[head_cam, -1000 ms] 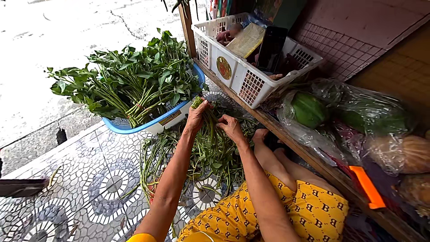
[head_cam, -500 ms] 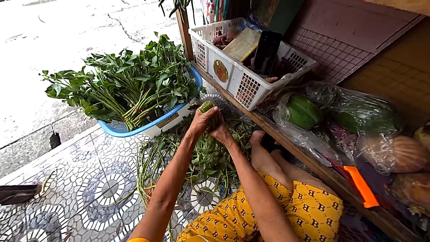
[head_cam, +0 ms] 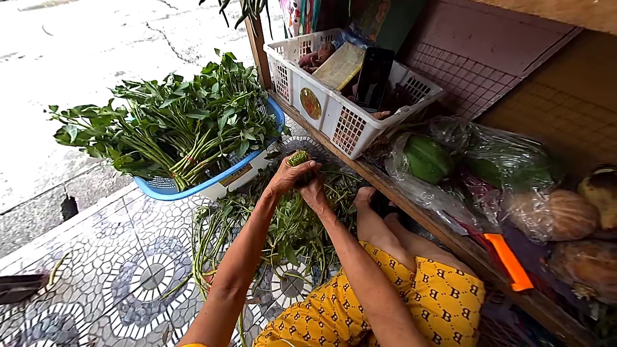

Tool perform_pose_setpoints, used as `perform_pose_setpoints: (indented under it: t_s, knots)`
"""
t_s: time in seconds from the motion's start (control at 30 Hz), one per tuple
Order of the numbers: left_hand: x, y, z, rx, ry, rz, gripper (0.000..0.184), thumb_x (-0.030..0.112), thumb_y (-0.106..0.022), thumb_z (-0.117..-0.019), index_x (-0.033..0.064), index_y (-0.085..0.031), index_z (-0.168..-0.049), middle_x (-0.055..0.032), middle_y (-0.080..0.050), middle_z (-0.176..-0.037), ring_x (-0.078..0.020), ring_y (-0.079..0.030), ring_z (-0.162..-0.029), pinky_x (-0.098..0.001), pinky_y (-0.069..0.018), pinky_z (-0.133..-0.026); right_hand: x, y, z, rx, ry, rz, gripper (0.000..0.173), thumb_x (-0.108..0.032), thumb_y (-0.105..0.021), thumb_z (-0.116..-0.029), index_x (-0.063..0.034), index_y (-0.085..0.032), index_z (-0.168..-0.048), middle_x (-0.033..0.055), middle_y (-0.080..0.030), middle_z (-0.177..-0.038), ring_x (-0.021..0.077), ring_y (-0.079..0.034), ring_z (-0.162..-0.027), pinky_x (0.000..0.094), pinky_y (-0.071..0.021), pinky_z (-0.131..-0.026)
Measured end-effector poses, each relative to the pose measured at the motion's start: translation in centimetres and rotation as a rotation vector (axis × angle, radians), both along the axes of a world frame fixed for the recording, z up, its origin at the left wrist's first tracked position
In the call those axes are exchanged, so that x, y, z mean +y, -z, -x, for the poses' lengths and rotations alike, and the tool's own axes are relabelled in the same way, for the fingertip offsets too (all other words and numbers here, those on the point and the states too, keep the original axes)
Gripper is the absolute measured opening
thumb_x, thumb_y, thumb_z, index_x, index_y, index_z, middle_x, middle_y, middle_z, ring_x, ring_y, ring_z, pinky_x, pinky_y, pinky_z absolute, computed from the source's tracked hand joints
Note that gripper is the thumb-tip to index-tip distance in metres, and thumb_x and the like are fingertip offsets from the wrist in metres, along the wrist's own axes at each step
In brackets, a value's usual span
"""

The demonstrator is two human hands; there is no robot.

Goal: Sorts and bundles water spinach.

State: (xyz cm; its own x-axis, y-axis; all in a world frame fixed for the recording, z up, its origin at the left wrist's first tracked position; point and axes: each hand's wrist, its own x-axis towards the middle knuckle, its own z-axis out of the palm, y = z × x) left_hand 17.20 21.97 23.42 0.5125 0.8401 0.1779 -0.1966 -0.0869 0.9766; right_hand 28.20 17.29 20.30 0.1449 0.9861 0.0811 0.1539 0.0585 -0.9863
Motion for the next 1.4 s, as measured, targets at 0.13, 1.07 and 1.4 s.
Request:
perform_pose_setpoints:
  t_s: [0.13,1.07,1.4]
  knots:
    - [0.7,1.3,1.1,-0.016,-0.003,0.032,0.025,0.034,-0.07,-0.0934,0.013,-0.069,-0.108,-0.0052,-0.077,-0.101,-0.0112,-0.072,-0.088,-0.0282,-0.0589,-0.078,0.2,-0.2,0.1,-0.092,-0.053,0.07,0.039,-0.01,-0.079,-0.0881,0.0099,-0.063,-0.118,0.0208,-0.069,-0.093,0.0256,-0.068,-0.077,0.044,-0.0578,-0.081]
    - [-4.8,4.3,6.3,-0.96,-0.637,0.713,0.035,-0.004,-0.029,-0.1044,0.0016,-0.053,-0.129,-0.006,-0.072,-0.112,-0.0072,-0.072,-0.094,-0.0176,-0.0587,-0.078,1.2,1.4,-1.3,0.315,0.058,0.174,0.016,0.003,-0.07,-0.089,0.001,-0.059,-0.1,0.0036,-0.061,-0.067,0.0081,-0.056,-0.051,0.0226,-0.0508,-0.052]
    - [-0.2,1.5,5.8,0.201,-0.135,0.056,0.119,0.053,-0.091,-0.0611,0.0138,-0.024,-0.151,-0.0049,-0.054,-0.139,-0.0109,-0.066,-0.102,-0.0321,-0.0582,-0.083,0.6,0.4,-0.3,-0.325,-0.075,0.194,0.043,-0.012,-0.073,-0.093,0.0067,-0.06,-0.129,0.0302,-0.068,-0.108,0.0431,-0.068,-0.102,0.0597,-0.0523,-0.093]
